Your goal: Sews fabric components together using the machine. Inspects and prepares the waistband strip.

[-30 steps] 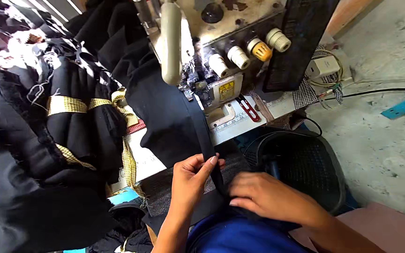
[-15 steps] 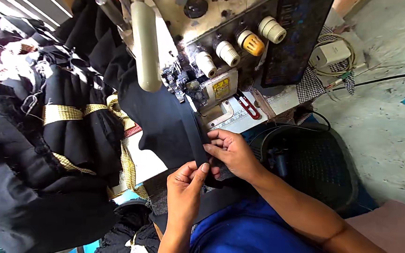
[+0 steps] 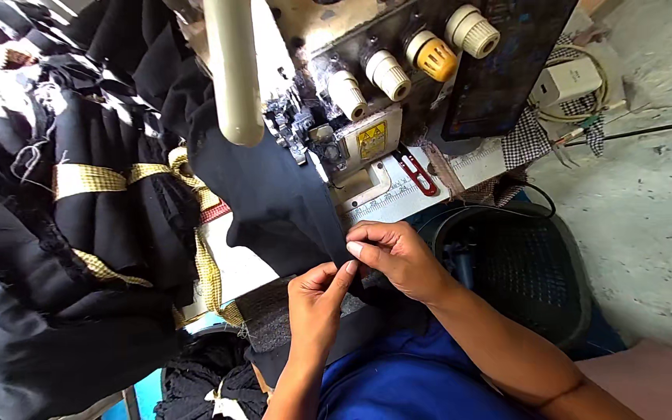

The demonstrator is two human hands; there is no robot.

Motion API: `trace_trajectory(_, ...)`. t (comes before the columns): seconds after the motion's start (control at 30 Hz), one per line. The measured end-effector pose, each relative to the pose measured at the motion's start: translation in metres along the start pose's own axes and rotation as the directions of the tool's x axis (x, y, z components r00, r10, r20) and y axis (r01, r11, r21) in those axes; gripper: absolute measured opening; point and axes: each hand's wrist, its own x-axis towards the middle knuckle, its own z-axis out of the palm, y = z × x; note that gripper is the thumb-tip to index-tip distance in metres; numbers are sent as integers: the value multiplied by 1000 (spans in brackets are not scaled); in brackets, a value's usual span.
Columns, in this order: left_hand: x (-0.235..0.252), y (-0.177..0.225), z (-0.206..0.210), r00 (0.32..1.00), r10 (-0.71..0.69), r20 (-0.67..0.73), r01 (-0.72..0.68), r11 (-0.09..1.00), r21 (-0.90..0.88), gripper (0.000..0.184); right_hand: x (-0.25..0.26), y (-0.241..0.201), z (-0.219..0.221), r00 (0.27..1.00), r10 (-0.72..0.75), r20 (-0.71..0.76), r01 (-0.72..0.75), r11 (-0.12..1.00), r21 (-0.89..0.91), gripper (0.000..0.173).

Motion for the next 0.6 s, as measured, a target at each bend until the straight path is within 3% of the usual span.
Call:
trace_trajectory(0.07,1,-2,-1,1000,25,3,-25,998,49,15,2,-2,6,998,-45,-47,41,995,-90,14)
trace_trajectory(0.13,2,7,-5,997,74,33,-80,962,261,17,4,-2,12,991,-78,-107,47,963,-267,20)
trace_trajectory(0.2,2,32,-14,978,181,100,-204,766,610,20,4,-3,13,986,-128,-109,76,917,-393,25)
trace_trajectory(0.23,2,47,-18,960,254,121,-265,672,691,21,4,-5,13,984,-150,-99,96,905,-415,26)
trace_trajectory(0.33,12,78,-24,855,492,165,-460,570,681,22,3,-9,10,986,-145,-81,100,906,-411,26)
trace_trajectory(0.4,32,75,-26,797,564,217,-521,461,718,29,3,-12,10,988,-128,-81,90,923,-373,25)
trace_trajectory(0.5,58,58,-31,781,578,235,-473,303,827,34,1,-15,10,987,-140,-80,104,932,-347,22)
trace_trajectory(0.6,60,52,-32,775,590,227,-462,282,841,30,0,-10,7,986,-141,-90,102,934,-342,22)
